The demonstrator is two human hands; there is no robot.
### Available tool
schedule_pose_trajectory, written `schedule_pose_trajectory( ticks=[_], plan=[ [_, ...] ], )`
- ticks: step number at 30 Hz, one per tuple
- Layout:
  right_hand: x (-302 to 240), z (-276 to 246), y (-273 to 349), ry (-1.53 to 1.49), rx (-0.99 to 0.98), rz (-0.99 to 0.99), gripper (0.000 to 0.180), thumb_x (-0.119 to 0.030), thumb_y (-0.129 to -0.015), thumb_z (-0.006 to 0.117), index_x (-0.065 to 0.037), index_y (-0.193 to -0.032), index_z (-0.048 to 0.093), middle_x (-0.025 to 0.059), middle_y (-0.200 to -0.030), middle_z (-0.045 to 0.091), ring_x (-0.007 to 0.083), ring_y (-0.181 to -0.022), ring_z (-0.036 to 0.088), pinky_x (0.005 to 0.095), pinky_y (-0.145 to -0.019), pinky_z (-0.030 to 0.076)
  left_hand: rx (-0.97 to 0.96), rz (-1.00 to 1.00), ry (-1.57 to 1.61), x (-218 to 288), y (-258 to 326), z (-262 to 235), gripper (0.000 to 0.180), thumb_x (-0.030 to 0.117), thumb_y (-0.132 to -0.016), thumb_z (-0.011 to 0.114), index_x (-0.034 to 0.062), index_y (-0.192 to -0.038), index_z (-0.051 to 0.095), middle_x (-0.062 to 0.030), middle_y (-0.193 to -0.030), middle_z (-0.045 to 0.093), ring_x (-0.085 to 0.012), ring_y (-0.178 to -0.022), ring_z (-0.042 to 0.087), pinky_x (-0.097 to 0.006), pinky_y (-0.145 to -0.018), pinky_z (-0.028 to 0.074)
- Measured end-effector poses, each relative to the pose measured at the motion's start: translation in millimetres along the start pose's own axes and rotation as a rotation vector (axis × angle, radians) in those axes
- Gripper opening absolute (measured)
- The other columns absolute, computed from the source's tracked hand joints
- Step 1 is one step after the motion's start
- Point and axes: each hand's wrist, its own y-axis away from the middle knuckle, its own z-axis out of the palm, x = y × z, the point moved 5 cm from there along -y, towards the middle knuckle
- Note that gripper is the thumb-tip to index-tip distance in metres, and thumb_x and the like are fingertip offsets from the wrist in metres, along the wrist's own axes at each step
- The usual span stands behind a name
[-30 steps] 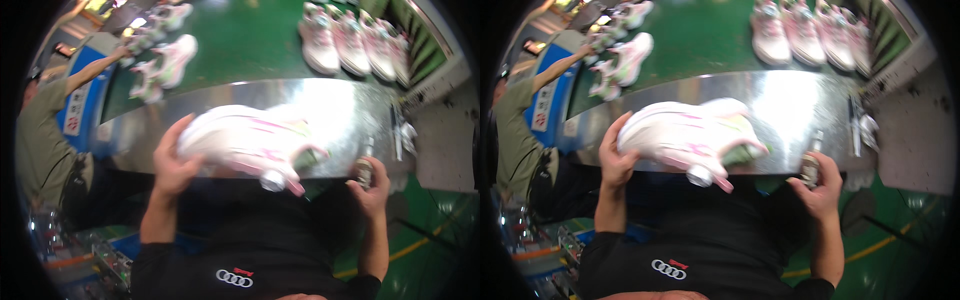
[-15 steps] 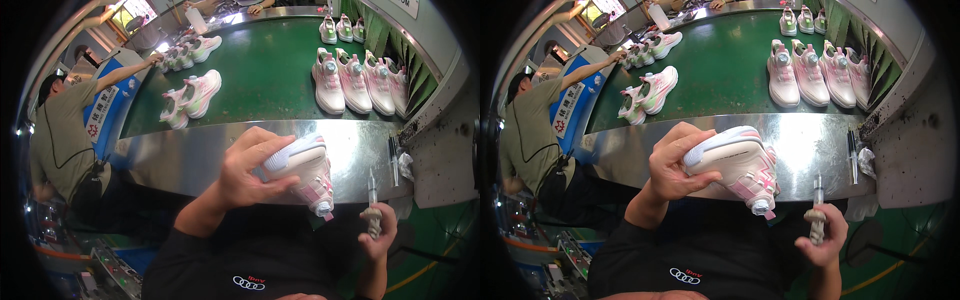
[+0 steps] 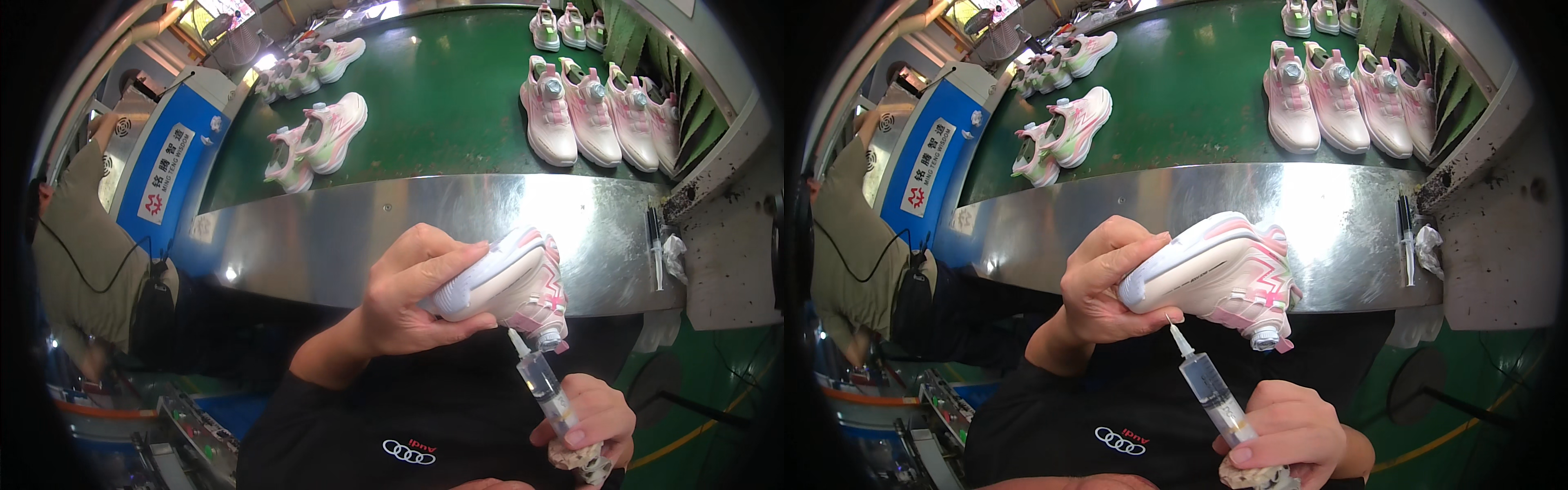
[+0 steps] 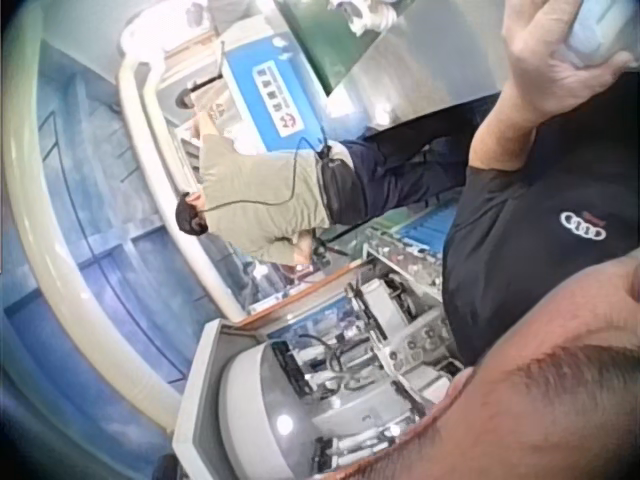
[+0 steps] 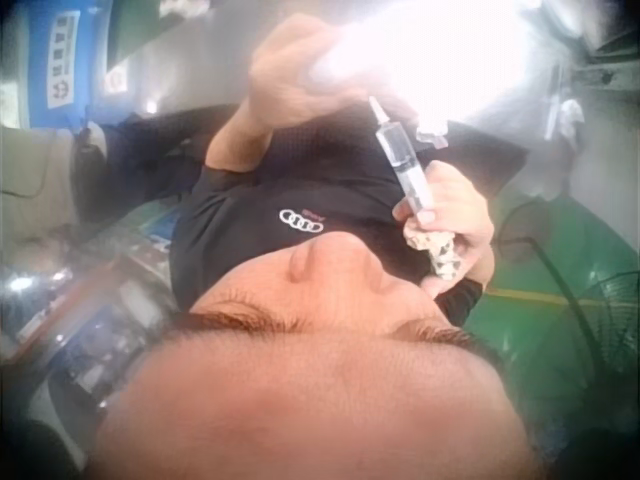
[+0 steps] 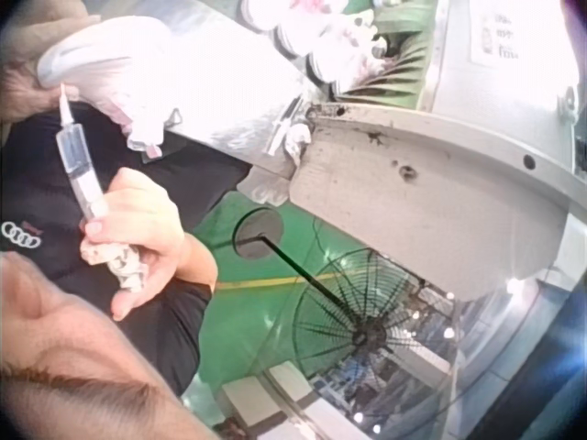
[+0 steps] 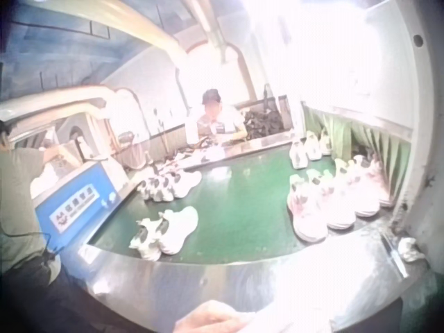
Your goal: The person takes shoes one at a time, applies adhesive along the edges of the soles using a syringe while rotating each shoe by hand, and places the shoes onto the conveyor belt.
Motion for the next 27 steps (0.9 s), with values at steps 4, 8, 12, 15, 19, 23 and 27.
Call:
schedule_pose_trajectory(
  ticks=[4, 8, 12, 15, 19, 23, 27],
  plan=[
    [12, 2, -2, 0.005, -0.060, 0.039, 0.058, -0.040, -0.065, 0.078, -0.003, -0.104, 0.057, 0.0080, -0.070, 0.064, 0.0217, -0.058, 0.064, 0.0279, -0.052, 0.034, 0.008, -0.018, 0.014, -2, 4, -1, 0.060, 0.014, -0.057, 0.084, -0.0079, -0.108, 0.059, -0.0128, -0.090, 0.059, -0.0196, -0.077, 0.054, -0.029, -0.065, 0.044],
    [10, 9, -11, -0.040, -0.033, -0.004, 0.064, -0.041, -0.065, 0.078, 0.004, -0.105, 0.056, 0.0118, -0.083, 0.062, 0.0242, -0.063, 0.056, 0.0329, -0.055, 0.037, 0.014, -0.008, 0.027, -3, 6, -2, 0.061, 0.015, -0.057, 0.084, -0.0075, -0.108, 0.059, -0.0125, -0.090, 0.059, -0.0195, -0.077, 0.054, -0.029, -0.065, 0.044],
    [13, 11, -14, -0.024, -0.069, -0.033, 0.067, -0.040, -0.066, 0.078, 0.006, -0.108, 0.053, 0.0129, -0.083, 0.061, 0.0247, -0.065, 0.058, 0.0327, -0.056, 0.040, 0.020, -0.003, 0.037, -3, 6, -3, 0.060, 0.015, -0.057, 0.084, -0.0074, -0.107, 0.060, -0.0119, -0.089, 0.059, -0.0194, -0.077, 0.054, -0.029, -0.065, 0.043],
    [16, 11, -17, -0.024, -0.069, -0.037, 0.067, -0.039, -0.066, 0.078, 0.006, -0.108, 0.053, 0.0131, -0.083, 0.061, 0.0246, -0.064, 0.058, 0.0328, -0.056, 0.040, 0.030, -0.005, 0.050, -4, 6, -3, 0.060, 0.015, -0.057, 0.084, -0.0077, -0.107, 0.060, -0.0117, -0.089, 0.059, -0.0196, -0.077, 0.054, -0.029, -0.064, 0.043],
    [20, 12, -18, -0.028, -0.063, -0.007, 0.066, -0.037, -0.065, 0.079, 0.006, -0.108, 0.053, 0.0135, -0.082, 0.061, 0.0245, -0.064, 0.057, 0.0327, -0.056, 0.040, 0.029, 0.003, 0.052, -4, 5, -4, 0.060, 0.015, -0.057, 0.084, -0.0080, -0.107, 0.060, -0.0116, -0.088, 0.059, -0.0197, -0.077, 0.054, -0.029, -0.065, 0.043],
    [20, 14, -19, -0.037, -0.071, -0.010, 0.066, -0.036, -0.065, 0.079, 0.006, -0.108, 0.053, 0.0136, -0.081, 0.061, 0.0245, -0.063, 0.057, 0.0327, -0.055, 0.040, 0.034, 0.009, 0.057, -5, 5, -5, 0.059, 0.015, -0.057, 0.083, -0.0080, -0.106, 0.060, -0.0118, -0.088, 0.059, -0.0200, -0.077, 0.054, -0.029, -0.065, 0.043],
    [25, 14, -15, -0.029, -0.047, 0.026, 0.056, -0.037, -0.066, 0.076, 0.003, -0.101, 0.059, 0.0119, -0.077, 0.063, 0.0226, -0.059, 0.056, 0.0296, -0.051, 0.040, 0.035, 0.010, 0.051, -5, 6, -6, 0.061, 0.016, -0.056, 0.084, -0.0079, -0.106, 0.060, -0.0118, -0.088, 0.059, -0.0201, -0.077, 0.054, -0.029, -0.065, 0.043]
  ],
)
